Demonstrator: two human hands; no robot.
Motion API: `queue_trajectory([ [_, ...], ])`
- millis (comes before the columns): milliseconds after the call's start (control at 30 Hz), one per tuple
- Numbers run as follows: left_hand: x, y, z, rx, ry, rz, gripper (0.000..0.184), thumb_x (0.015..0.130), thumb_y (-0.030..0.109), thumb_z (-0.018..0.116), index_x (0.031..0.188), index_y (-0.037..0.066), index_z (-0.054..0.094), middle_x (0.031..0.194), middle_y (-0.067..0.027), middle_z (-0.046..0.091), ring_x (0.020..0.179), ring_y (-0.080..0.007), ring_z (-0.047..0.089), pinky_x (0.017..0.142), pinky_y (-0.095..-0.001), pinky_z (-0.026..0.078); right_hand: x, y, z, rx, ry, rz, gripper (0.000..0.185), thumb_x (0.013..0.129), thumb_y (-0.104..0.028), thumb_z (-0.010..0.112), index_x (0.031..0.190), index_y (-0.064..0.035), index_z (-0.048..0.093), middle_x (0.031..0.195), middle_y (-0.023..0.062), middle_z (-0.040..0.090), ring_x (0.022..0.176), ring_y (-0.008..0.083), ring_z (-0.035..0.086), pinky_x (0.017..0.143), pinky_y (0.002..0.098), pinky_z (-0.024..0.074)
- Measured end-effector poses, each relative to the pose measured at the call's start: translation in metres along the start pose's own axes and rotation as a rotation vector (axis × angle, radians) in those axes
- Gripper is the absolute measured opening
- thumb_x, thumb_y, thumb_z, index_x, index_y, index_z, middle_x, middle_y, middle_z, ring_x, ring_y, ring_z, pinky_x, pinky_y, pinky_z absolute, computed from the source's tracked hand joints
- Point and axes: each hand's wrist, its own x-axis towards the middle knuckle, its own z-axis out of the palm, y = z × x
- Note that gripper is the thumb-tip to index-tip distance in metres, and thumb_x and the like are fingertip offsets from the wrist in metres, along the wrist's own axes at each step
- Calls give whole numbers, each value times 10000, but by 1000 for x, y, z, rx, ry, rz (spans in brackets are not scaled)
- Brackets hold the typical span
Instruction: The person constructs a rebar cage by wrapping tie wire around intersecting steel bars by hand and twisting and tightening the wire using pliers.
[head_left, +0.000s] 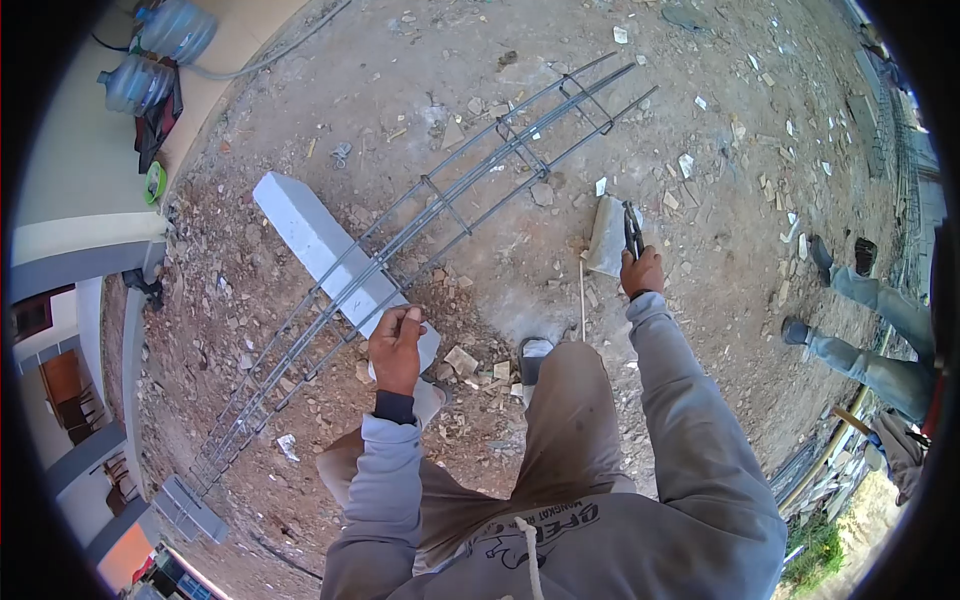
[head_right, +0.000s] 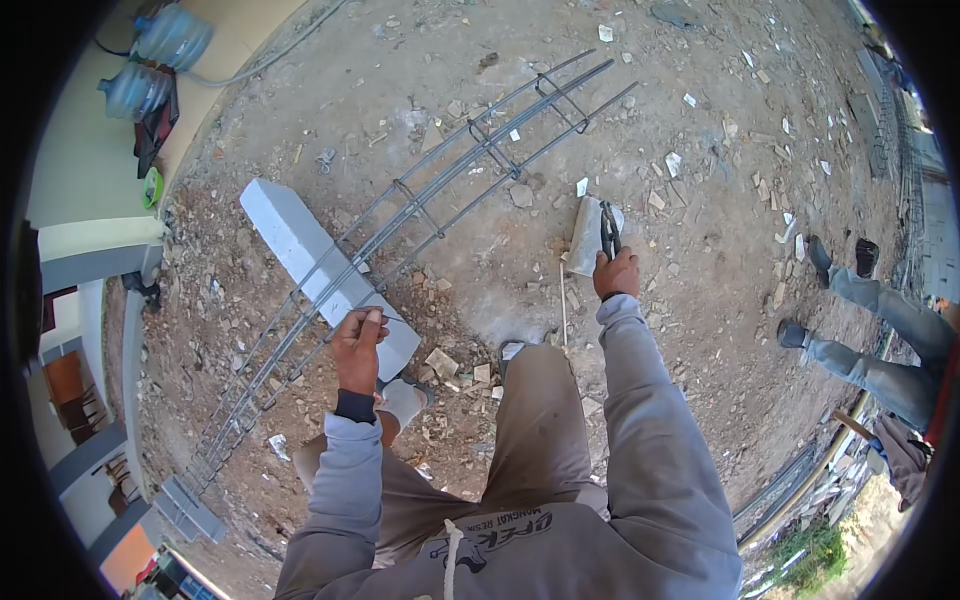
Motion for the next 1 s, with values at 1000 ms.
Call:
queue_trajectory([
  [1000, 104, -59, 99, -424, -295, -57, 270, 874, 177, 632, 1065, -14, 624, 816, -36, 631, 705, -102, 593, 656, -240, 483, -43, -157, 36, 908, -954, -634, 161, 900, -108, 527, 1001, -24, 620, 630, 16, 514, 545, 90, 466, 523, 260, 378],
])
